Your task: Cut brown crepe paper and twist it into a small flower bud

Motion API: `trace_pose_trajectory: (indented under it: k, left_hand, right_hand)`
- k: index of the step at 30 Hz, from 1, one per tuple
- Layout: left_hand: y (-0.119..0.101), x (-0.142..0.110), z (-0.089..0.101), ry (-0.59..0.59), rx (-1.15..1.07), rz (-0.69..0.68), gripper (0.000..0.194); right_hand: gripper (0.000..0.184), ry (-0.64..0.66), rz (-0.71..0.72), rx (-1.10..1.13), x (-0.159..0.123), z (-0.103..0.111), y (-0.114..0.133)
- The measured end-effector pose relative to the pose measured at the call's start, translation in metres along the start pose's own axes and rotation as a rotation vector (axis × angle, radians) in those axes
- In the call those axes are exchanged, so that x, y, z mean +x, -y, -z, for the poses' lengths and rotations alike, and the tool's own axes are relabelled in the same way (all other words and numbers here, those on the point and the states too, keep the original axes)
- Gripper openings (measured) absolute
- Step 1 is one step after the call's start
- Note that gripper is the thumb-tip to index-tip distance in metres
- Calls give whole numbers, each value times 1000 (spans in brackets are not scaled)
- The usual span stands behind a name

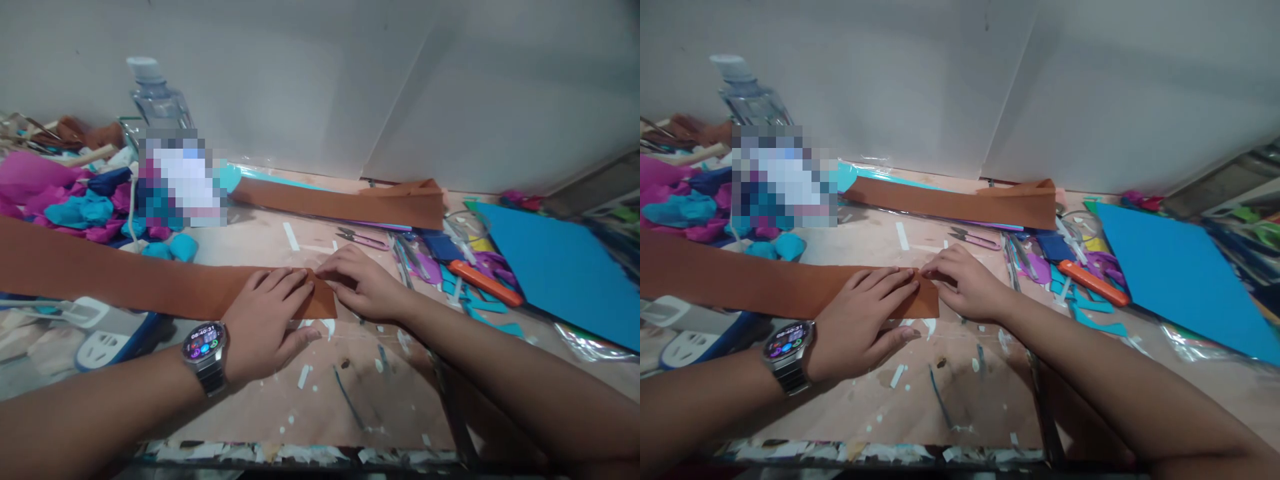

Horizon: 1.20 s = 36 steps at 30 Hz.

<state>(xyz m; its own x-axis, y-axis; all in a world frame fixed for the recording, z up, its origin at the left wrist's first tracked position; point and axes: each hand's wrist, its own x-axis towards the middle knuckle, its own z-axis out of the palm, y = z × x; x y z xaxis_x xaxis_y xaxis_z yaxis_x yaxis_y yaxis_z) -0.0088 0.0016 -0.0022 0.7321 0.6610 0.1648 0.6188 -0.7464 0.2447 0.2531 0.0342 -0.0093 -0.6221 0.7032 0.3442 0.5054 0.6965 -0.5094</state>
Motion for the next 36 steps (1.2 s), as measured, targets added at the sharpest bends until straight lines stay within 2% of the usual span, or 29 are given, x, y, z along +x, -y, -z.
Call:
trace_pose_trajectory:
  k: [25, 31, 36]
  left_hand:
    - [0, -1, -1, 12, 0, 6, 68]
    - [-1, 0, 1, 8, -4, 6, 69]
    - [0, 0, 0, 8, -1, 5, 70]
  right_hand:
    - [28, -14, -35, 13, 0, 0, 0]
    - [36, -31, -12, 13, 1, -1, 1]
    - [28, -13, 4, -8, 1, 0, 0]
